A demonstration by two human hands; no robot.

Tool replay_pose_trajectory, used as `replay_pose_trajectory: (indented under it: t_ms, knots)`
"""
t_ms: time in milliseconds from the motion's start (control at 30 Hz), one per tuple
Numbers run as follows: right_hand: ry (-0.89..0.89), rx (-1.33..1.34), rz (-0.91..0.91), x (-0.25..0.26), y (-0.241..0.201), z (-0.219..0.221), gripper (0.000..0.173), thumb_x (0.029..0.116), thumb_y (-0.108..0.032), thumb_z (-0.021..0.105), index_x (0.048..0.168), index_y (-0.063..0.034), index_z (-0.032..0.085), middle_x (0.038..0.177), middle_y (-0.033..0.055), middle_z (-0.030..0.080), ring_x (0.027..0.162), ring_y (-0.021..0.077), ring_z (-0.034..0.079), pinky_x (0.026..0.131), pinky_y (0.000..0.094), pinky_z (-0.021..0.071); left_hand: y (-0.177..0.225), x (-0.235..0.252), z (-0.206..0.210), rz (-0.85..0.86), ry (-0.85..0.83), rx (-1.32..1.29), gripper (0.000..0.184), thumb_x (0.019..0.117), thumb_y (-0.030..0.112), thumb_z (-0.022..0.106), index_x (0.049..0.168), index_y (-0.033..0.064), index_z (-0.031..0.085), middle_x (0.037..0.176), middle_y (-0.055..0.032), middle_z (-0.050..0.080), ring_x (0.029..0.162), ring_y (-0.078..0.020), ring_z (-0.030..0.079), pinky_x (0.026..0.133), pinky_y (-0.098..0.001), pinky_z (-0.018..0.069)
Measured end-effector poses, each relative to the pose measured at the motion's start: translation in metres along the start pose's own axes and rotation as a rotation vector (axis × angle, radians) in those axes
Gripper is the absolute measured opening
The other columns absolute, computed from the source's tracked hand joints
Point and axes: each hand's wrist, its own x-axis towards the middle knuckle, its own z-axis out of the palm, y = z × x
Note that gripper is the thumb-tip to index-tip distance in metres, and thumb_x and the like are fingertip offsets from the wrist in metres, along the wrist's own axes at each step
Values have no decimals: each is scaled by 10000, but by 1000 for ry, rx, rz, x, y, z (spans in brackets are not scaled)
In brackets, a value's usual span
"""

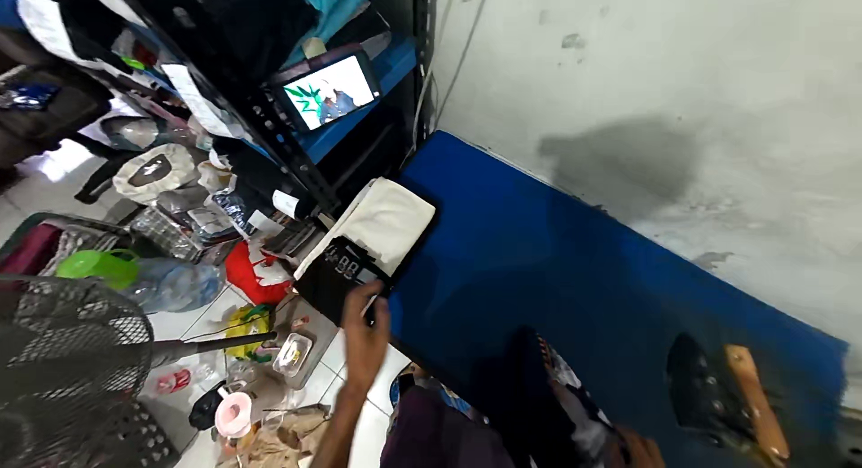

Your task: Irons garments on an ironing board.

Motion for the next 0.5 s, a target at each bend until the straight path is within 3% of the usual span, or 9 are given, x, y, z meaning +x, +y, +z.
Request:
replay_pose_trajectory:
  t_ms: [67, 167, 267, 367, 433, 500]
  knots:
    - [76, 69, 14, 14, -12, -17, 267, 1003, -55, 537, 1155, 117, 673, 1127, 338, 660, 1053, 487, 659, 923, 618, 527, 19, -31, 57, 3, -298, -23, 348, 997, 139, 565, 1288, -43, 624, 1342, -190, 627, 1272, -268, 594, 1079, -425, 495]
    - [230, 130, -30, 45, -22, -37, 252, 989, -54, 554, 1144, 92, 688, 1093, 295, 680, 1021, 434, 676, 899, 599, 541, 30, -69, 129, 76, -752, 25, 434, 1020, 279, 591, 1388, 50, 601, 1503, -130, 528, 1390, -247, 509, 1158, -431, 426]
    - [276, 129, -15, 76, -5, -47, 294, 979, -116, 625, 1210, 59, 676, 1177, 275, 670, 1109, 411, 657, 963, 557, 536, 30, -89, 167, 180, -1054, 169, 577, 985, 382, 637, 1491, 127, 522, 1599, -124, 416, 1438, -320, 444, 1139, -553, 400]
    - [164, 153, 59, 77, 19, -51, 537, 932, -208, 709, 1389, 34, 564, 1394, 307, 548, 1293, 461, 539, 1075, 583, 460, 25, -96, 177, 285, -1087, 337, 550, 972, 402, 654, 1475, 207, 550, 1594, -84, 432, 1440, -349, 424, 1093, -610, 389]
    - [134, 158, 95, 54, 22, -47, 490, 942, -187, 689, 1371, 25, 582, 1379, 285, 563, 1242, 417, 586, 1034, 545, 506, 16, -99, 178, 338, -1036, 363, 459, 974, 316, 659, 1418, 210, 611, 1562, -87, 474, 1411, -359, 458, 1063, -607, 424]
    - [99, 171, 109, 20, 18, -35, 369, 958, -147, 657, 1279, 35, 645, 1267, 258, 627, 1072, 354, 672, 903, 492, 581, 10, -102, 178, 354, -991, 362, 394, 976, 217, 643, 1370, 204, 651, 1539, -92, 496, 1391, -364, 477, 1040, -602, 445]
